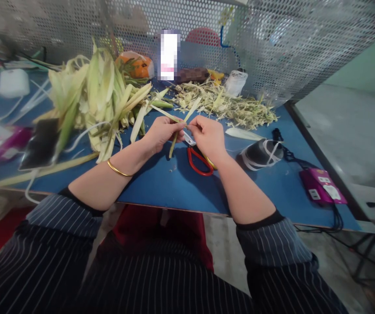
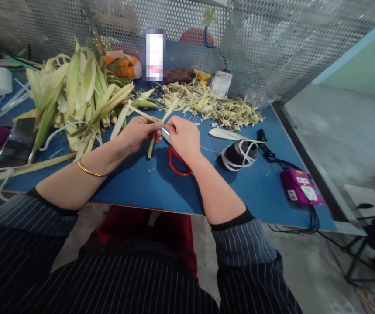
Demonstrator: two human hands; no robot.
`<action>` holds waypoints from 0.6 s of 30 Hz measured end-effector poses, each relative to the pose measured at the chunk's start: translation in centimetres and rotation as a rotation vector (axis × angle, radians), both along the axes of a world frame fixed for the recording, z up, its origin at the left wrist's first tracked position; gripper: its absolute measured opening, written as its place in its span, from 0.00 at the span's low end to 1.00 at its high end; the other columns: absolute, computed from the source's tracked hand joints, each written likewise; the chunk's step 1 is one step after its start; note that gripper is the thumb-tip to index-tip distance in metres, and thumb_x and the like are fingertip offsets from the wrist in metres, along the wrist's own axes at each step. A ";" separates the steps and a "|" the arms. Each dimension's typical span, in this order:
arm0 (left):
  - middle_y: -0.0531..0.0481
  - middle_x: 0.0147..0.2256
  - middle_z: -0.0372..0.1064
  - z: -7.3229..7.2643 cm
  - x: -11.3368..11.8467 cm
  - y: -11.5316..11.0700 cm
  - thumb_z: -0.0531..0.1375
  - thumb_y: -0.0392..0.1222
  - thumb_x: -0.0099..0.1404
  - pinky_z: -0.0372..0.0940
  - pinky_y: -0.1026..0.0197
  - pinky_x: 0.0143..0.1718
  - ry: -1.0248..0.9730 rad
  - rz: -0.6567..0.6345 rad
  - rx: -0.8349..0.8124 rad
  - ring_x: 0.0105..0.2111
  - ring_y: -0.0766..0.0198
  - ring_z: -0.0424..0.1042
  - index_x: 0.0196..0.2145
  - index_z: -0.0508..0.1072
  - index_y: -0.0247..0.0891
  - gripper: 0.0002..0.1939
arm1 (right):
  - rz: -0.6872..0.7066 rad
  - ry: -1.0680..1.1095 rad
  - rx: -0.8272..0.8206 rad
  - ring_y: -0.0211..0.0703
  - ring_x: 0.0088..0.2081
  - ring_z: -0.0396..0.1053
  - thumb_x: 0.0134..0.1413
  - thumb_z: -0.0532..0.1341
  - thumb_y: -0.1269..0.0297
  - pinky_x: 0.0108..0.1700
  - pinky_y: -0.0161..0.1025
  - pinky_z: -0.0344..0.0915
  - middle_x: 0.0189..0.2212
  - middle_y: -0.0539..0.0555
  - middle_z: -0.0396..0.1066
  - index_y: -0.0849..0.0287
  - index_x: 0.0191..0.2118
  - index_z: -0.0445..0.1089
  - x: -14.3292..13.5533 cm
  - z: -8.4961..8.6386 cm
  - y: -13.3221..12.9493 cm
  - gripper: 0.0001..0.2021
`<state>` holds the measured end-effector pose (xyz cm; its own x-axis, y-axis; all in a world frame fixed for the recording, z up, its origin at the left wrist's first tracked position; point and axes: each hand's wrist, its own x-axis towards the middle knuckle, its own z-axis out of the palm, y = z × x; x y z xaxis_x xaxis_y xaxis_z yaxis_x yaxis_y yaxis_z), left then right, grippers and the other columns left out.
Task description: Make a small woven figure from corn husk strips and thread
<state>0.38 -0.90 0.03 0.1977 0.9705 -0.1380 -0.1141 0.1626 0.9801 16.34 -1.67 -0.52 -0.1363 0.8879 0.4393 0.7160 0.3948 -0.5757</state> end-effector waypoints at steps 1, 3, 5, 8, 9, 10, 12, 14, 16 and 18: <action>0.55 0.18 0.68 0.0 0.0 0.0 0.61 0.32 0.66 0.67 0.66 0.25 -0.005 0.003 0.001 0.18 0.70 0.70 0.31 0.72 0.31 0.05 | 0.000 -0.005 0.004 0.38 0.26 0.58 0.57 0.60 0.67 0.32 0.38 0.51 0.23 0.48 0.66 0.57 0.27 0.68 0.0 -0.1 0.0 0.07; 0.56 0.18 0.67 -0.1 0.0 0.0 0.61 0.32 0.66 0.67 0.66 0.25 -0.014 0.004 0.001 0.18 0.70 0.70 0.31 0.72 0.32 0.05 | 0.010 0.004 -0.001 0.38 0.26 0.58 0.57 0.60 0.66 0.32 0.38 0.51 0.22 0.48 0.66 0.57 0.27 0.68 -0.1 -0.3 0.0 0.08; 0.56 0.19 0.68 -0.2 0.1 -0.1 0.62 0.34 0.65 0.68 0.66 0.27 -0.017 0.003 0.004 0.19 0.70 0.71 0.33 0.73 0.32 0.03 | 0.022 0.025 -0.020 0.38 0.26 0.59 0.58 0.60 0.65 0.32 0.38 0.52 0.22 0.48 0.66 0.56 0.27 0.68 0.0 -0.4 0.2 0.08; 0.52 0.25 0.74 -0.2 0.0 -0.1 0.66 0.42 0.64 0.69 0.66 0.30 -0.014 -0.005 0.008 0.25 0.68 0.75 0.37 0.75 0.34 0.08 | 0.009 0.053 -0.034 0.40 0.27 0.61 0.57 0.59 0.66 0.32 0.38 0.55 0.22 0.48 0.67 0.55 0.26 0.68 0.4 -0.4 0.5 0.08; 0.50 0.27 0.76 -0.1 -0.1 0.0 0.66 0.47 0.65 0.69 0.66 0.31 -0.014 -0.004 0.007 0.27 0.67 0.76 0.38 0.76 0.35 0.12 | 0.003 0.060 -0.027 0.41 0.27 0.63 0.57 0.59 0.66 0.33 0.39 0.57 0.22 0.49 0.67 0.55 0.27 0.68 0.6 -0.4 0.6 0.08; 0.49 0.28 0.77 0.0 -0.3 0.1 0.65 0.53 0.65 0.68 0.66 0.31 -0.018 0.001 0.005 0.28 0.66 0.77 0.38 0.76 0.35 0.16 | 0.003 0.065 -0.014 0.42 0.28 0.64 0.57 0.58 0.67 0.34 0.39 0.58 0.23 0.49 0.68 0.55 0.28 0.69 0.8 -0.4 0.8 0.08; 0.47 0.30 0.77 0.3 -0.8 0.4 0.61 0.63 0.65 0.68 0.66 0.31 -0.055 0.015 0.004 0.29 0.66 0.76 0.39 0.77 0.35 0.25 | 0.012 0.064 0.032 0.44 0.32 0.68 0.58 0.58 0.67 0.36 0.40 0.61 0.26 0.50 0.71 0.55 0.31 0.72 1.2 -0.4 1.1 0.07; 0.48 0.30 0.76 0.7 -1.4 0.9 0.56 0.68 0.66 0.67 0.65 0.30 -0.136 0.023 0.013 0.29 0.66 0.75 0.39 0.78 0.36 0.30 | 0.024 0.047 0.090 0.46 0.35 0.71 0.59 0.57 0.66 0.39 0.41 0.64 0.30 0.52 0.73 0.54 0.36 0.75 1.7 -0.3 1.4 0.08; 0.48 0.28 0.75 1.1 -2.1 1.3 0.53 0.69 0.67 0.68 0.64 0.30 -0.210 0.036 -0.002 0.27 0.66 0.74 0.37 0.78 0.36 0.31 | 0.032 0.008 0.145 0.47 0.37 0.72 0.61 0.56 0.66 0.41 0.43 0.65 0.33 0.53 0.75 0.55 0.39 0.76 2.2 -0.1 1.5 0.10; 0.49 0.26 0.74 1.3 -2.5 1.5 0.57 0.61 0.68 0.68 0.65 0.30 -0.225 0.048 -0.022 0.26 0.67 0.74 0.34 0.78 0.35 0.25 | 0.045 -0.035 0.178 0.47 0.37 0.72 0.61 0.56 0.66 0.42 0.43 0.64 0.35 0.54 0.76 0.56 0.39 0.77 2.5 0.3 1.6 0.11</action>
<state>-2.09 0.61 1.31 0.1797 0.9768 -0.1169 -0.3376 0.1728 0.9253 18.79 -0.12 -0.26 -0.1920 0.7892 0.5834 0.7140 0.5202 -0.4687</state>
